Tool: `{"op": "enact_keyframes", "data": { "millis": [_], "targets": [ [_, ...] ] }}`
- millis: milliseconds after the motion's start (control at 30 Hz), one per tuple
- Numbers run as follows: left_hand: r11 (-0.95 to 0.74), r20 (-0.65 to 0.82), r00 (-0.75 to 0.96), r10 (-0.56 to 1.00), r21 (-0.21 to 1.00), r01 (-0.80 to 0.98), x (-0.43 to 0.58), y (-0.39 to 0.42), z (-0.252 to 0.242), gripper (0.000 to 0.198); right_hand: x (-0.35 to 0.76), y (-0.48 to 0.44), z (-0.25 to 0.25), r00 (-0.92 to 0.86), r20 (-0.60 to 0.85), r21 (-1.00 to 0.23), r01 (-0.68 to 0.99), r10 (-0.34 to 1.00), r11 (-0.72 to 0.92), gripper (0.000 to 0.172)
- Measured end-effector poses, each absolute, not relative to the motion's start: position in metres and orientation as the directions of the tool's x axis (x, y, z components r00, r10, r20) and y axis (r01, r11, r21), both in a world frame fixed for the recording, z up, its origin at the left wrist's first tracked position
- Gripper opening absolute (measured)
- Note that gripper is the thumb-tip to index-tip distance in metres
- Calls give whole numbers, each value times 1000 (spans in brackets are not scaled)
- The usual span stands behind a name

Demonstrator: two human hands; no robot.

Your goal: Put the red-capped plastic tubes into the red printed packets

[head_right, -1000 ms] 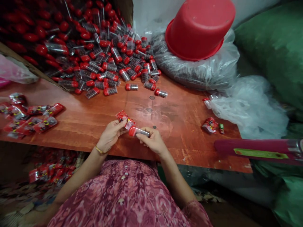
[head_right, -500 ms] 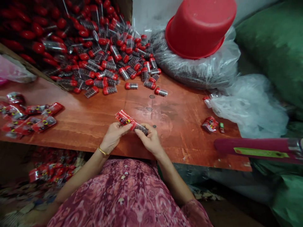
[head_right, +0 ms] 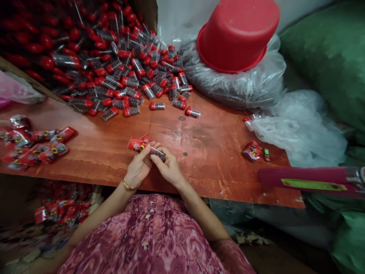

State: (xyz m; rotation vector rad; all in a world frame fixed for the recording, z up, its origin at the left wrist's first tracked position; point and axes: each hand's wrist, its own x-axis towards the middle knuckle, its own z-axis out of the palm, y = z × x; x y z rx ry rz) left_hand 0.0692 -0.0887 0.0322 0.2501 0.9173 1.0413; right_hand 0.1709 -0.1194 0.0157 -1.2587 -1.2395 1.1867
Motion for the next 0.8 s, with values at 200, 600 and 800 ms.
{"op": "enact_keyframes", "data": {
  "millis": [200, 600, 800],
  "targets": [
    [476, -471, 167, 866, 674, -565, 71, -92, 24, 31, 170, -121, 6, 55, 56, -990, 134, 997, 48, 16],
    [493, -434, 237, 869, 727, -478, 67, -87, 24, 37, 168, -119, 4, -19, -77, -991, -113, 997, -79, 25],
    [506, -464, 224, 857, 676, -535, 63, -80, 29, 35, 158, -111, 1, 98, 2, -999, -37, 995, 5, 26]
  ]
}}
